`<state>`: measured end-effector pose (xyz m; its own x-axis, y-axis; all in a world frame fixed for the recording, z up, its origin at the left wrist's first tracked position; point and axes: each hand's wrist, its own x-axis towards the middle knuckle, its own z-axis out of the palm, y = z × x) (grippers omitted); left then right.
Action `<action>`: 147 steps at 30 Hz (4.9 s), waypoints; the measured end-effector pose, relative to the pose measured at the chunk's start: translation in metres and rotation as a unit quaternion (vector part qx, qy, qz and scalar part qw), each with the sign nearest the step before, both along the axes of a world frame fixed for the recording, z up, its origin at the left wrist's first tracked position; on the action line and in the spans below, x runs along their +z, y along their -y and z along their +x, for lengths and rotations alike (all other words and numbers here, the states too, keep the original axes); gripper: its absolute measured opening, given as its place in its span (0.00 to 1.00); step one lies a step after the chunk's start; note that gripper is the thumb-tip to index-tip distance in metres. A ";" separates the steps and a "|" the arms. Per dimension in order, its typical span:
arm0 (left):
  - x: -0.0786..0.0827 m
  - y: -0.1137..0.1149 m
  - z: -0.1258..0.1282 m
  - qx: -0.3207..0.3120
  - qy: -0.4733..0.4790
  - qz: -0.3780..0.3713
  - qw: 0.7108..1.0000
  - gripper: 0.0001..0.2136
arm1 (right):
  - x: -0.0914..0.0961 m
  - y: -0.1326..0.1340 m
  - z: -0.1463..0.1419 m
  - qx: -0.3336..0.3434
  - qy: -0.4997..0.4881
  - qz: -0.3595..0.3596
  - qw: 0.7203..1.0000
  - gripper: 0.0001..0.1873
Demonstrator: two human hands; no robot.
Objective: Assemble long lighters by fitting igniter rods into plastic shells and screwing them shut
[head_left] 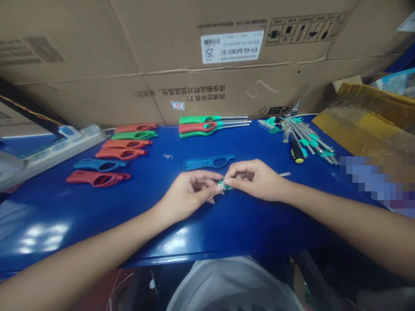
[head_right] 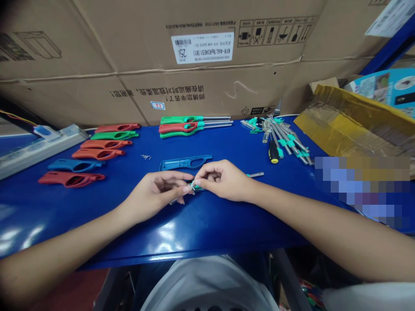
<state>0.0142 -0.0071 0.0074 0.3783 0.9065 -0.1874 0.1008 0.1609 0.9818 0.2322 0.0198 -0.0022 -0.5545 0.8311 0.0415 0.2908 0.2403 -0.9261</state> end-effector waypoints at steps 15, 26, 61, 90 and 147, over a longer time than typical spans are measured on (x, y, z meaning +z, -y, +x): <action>0.011 -0.016 -0.024 -0.055 -0.111 0.033 0.992 0.15 | -0.004 -0.004 0.003 -0.015 -0.008 0.005 1.000 0.15; 0.013 -0.019 -0.032 -0.136 -0.261 0.271 0.916 0.07 | 0.000 -0.005 0.004 -0.030 0.002 -0.007 1.000 0.13; 0.012 -0.019 -0.035 -0.124 -0.317 0.269 0.901 0.07 | 0.001 0.002 0.011 0.155 0.224 0.413 0.869 0.20; 0.018 -0.004 -0.028 -0.116 -0.234 0.378 0.888 0.08 | 0.001 0.005 0.002 0.055 0.061 0.309 0.948 0.04; 0.020 -0.016 -0.036 -0.119 -0.288 0.385 0.869 0.08 | 0.007 0.004 0.011 0.047 0.188 0.447 0.873 0.15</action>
